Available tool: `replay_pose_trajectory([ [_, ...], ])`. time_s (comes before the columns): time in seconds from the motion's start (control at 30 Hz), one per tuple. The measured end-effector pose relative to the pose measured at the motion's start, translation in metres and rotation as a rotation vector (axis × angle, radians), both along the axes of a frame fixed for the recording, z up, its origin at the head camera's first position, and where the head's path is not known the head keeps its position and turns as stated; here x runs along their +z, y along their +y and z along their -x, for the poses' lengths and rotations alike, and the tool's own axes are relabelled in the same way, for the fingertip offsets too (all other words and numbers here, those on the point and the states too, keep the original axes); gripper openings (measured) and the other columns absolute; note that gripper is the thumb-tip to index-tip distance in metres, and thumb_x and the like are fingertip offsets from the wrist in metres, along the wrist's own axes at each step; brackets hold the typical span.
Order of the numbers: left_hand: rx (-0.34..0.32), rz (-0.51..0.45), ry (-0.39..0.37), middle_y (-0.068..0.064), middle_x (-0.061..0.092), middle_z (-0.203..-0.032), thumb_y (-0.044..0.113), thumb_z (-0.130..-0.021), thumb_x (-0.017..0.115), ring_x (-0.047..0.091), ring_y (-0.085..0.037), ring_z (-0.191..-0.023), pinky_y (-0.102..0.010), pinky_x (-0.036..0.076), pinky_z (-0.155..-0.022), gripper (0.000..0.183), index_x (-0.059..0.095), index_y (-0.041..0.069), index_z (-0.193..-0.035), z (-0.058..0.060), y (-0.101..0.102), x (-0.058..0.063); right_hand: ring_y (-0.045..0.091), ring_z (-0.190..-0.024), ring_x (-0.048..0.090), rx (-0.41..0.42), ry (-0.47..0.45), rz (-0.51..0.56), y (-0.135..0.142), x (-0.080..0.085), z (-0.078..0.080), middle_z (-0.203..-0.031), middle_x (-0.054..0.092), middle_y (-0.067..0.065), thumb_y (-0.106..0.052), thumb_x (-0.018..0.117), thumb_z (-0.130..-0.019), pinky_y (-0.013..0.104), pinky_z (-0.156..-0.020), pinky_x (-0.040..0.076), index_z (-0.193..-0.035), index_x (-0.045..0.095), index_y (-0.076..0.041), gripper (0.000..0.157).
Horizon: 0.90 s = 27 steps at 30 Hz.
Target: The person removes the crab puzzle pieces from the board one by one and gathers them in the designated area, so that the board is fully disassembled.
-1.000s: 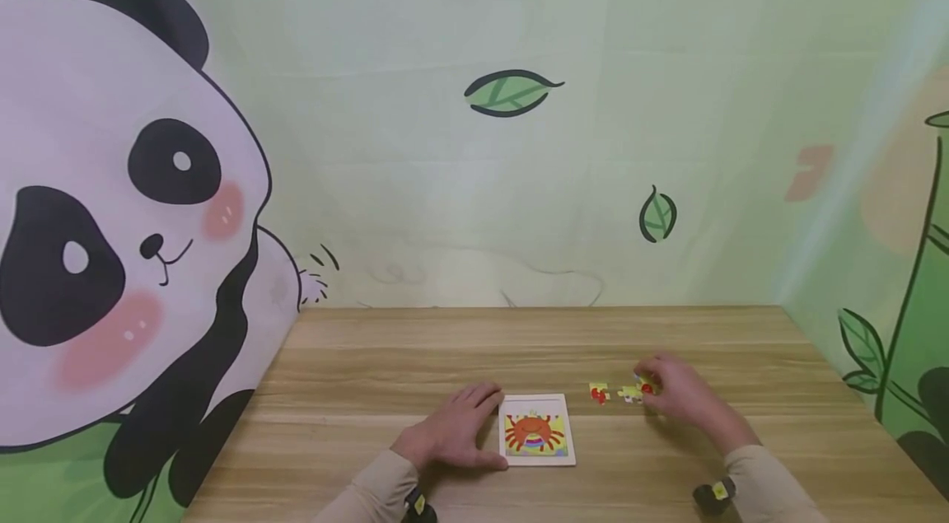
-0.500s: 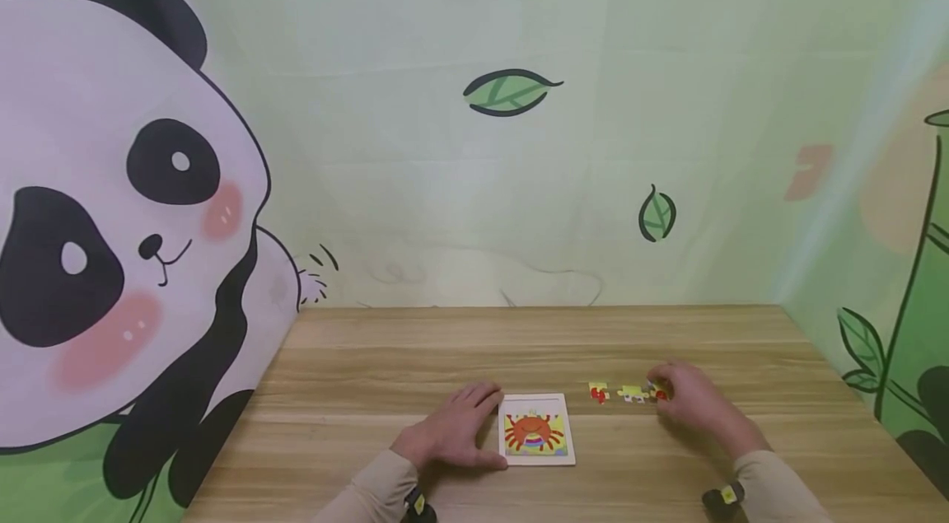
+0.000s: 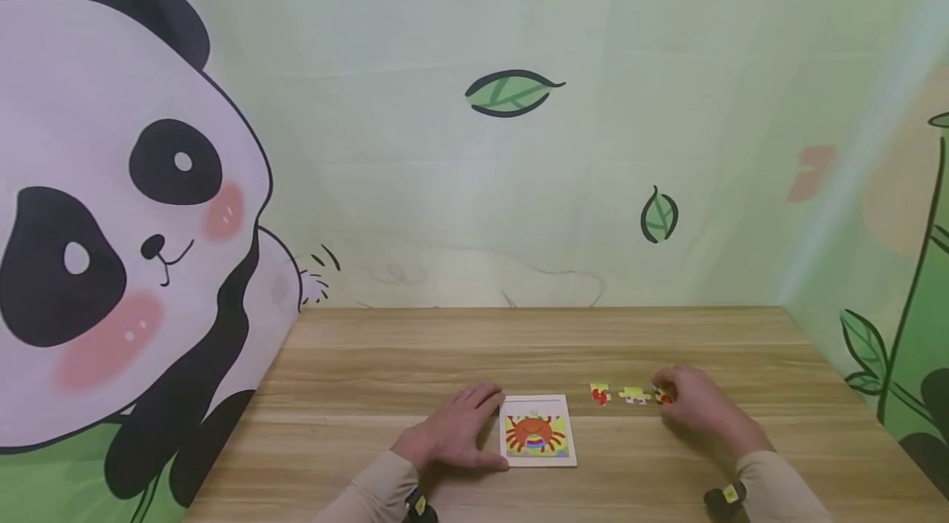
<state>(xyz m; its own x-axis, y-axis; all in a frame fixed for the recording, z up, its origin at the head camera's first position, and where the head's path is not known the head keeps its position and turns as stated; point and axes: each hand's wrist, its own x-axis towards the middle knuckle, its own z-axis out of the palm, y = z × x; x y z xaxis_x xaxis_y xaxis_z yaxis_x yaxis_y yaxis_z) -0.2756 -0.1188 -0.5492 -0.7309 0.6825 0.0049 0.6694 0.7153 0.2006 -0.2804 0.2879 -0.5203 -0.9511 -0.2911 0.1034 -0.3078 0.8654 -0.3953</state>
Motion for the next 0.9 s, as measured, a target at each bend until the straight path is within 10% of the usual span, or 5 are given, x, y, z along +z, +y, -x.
replay_pose_trajectory([
  [0.9,0.004,-0.009,-0.029,-0.01,0.033,-0.155,0.074,-0.077,0.06,0.032,-0.027,-0.142,-0.047,0.025,-0.119,0.103,0.033,0.008,-0.151,-0.0006,0.0008,0.003,0.015,-0.072,0.054,0.046,0.03,-0.068,0.0006,0.001,0.001,-0.081,0.064,0.005,0.0,0.075,-0.066,0.035,-0.065,0.05,-0.092,0.074,-0.001,0.027],
])
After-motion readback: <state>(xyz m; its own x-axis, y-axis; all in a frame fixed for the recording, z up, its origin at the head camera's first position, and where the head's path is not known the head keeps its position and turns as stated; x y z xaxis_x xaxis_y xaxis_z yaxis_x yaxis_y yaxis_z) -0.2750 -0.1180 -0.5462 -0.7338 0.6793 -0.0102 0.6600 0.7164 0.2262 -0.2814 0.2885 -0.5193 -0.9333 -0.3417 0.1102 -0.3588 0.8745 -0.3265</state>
